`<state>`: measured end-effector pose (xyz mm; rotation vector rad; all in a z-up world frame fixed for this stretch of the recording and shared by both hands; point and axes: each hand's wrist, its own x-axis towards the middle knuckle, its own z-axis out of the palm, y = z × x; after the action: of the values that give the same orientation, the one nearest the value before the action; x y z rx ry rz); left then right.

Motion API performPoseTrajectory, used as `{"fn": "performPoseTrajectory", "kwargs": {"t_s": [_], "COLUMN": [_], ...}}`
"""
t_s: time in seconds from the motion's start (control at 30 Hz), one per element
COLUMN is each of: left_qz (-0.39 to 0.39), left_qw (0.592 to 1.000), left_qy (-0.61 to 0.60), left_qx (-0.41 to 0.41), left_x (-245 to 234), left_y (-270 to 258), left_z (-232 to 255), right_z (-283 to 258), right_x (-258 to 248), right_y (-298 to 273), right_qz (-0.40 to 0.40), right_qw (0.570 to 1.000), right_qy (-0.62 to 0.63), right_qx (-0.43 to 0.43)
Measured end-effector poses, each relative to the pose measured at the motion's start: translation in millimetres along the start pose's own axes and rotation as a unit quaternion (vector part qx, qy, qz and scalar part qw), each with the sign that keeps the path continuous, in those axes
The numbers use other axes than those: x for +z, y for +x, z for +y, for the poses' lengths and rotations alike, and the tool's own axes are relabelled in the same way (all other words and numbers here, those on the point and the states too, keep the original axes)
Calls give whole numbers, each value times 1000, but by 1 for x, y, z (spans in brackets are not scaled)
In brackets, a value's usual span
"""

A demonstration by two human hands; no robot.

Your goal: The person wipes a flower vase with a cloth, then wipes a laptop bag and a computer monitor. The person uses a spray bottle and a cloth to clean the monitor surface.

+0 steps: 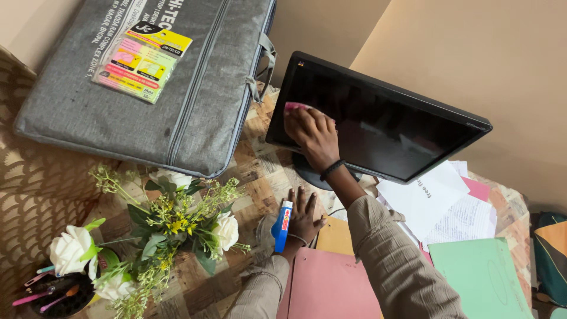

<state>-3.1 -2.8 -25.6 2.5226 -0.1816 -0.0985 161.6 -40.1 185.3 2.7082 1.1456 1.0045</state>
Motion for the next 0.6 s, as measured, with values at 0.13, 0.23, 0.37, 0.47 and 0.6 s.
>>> {"fn": "performPoseTrajectory", "kwargs": {"t_s": [0.13, 0.23, 0.37, 0.47, 0.6], "left_qz": [13, -6, 17, 13, 13], "left_qw": [1000, 1000, 1000, 1000, 1000], "left_qy": [-3, 0, -3, 2, 5], "left_qx": [7, -4, 3, 1, 1], "left_x": [3, 6, 10, 9, 6], "left_y": [0, 1, 0, 0, 1], "left_z": [0, -1, -2, -2, 0], "right_z": [-9, -18, -23, -25, -27], "right_x": [2, 8, 21, 28, 32], "right_y": [14, 10, -5, -16, -22], "right_qz": [-5, -11, -66, -105, -124], "right_qw": [1000, 1000, 998, 994, 991], "right_qy": [6, -15, -2, 10, 14], "right_qx": [24, 10, -4, -29, -53]}}
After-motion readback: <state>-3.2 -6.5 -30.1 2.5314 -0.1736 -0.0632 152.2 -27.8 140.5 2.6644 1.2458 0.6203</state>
